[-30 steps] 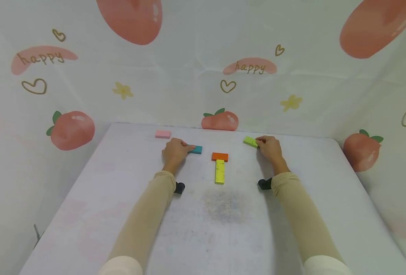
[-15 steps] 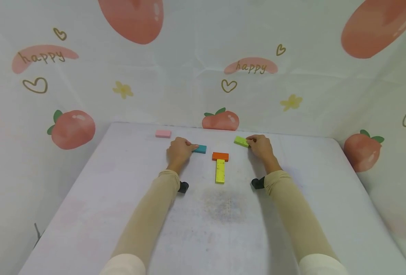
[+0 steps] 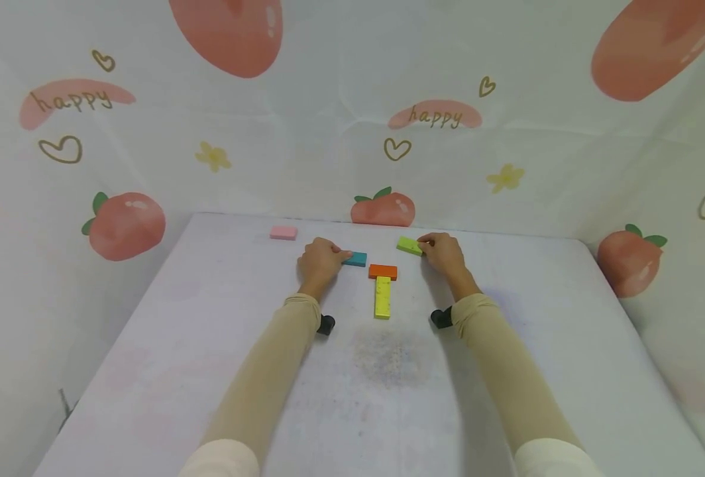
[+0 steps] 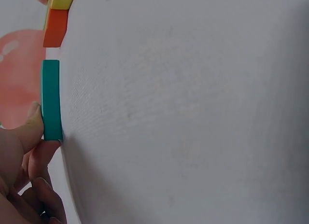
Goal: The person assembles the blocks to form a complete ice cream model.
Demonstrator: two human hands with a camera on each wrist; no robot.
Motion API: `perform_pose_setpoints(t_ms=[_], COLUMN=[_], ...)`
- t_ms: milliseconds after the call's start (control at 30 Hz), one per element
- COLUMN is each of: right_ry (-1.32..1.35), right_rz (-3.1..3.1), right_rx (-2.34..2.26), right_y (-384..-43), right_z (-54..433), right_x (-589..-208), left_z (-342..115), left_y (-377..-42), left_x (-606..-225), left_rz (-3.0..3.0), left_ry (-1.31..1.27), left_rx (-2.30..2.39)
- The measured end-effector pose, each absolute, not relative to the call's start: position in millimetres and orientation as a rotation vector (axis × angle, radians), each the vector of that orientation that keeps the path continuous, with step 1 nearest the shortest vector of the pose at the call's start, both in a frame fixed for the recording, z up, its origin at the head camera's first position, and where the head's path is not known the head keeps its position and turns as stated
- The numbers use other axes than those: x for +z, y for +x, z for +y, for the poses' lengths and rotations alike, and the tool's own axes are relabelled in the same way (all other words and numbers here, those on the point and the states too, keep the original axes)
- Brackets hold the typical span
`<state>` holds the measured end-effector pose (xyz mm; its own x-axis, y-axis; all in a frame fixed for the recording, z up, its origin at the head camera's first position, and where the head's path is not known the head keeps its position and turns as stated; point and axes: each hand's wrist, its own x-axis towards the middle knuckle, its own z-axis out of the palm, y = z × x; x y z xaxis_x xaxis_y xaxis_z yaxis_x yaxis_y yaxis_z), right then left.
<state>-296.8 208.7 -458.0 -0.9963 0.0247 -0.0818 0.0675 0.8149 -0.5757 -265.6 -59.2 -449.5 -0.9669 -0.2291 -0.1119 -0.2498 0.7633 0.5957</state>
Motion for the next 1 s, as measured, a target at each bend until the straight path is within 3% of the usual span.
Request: perform_pose_setpoints(t_ms=[1000], right_ry=[0.097], right_rz=[2.863], right_rx=[-0.912], right_y=[-302], right_z=[182], right_x=[-457], left_z=[-30], left_y=[-264], left_x=[-446], left_rz=[2.959], left_ry=[-0.381], left_rx=[0.913])
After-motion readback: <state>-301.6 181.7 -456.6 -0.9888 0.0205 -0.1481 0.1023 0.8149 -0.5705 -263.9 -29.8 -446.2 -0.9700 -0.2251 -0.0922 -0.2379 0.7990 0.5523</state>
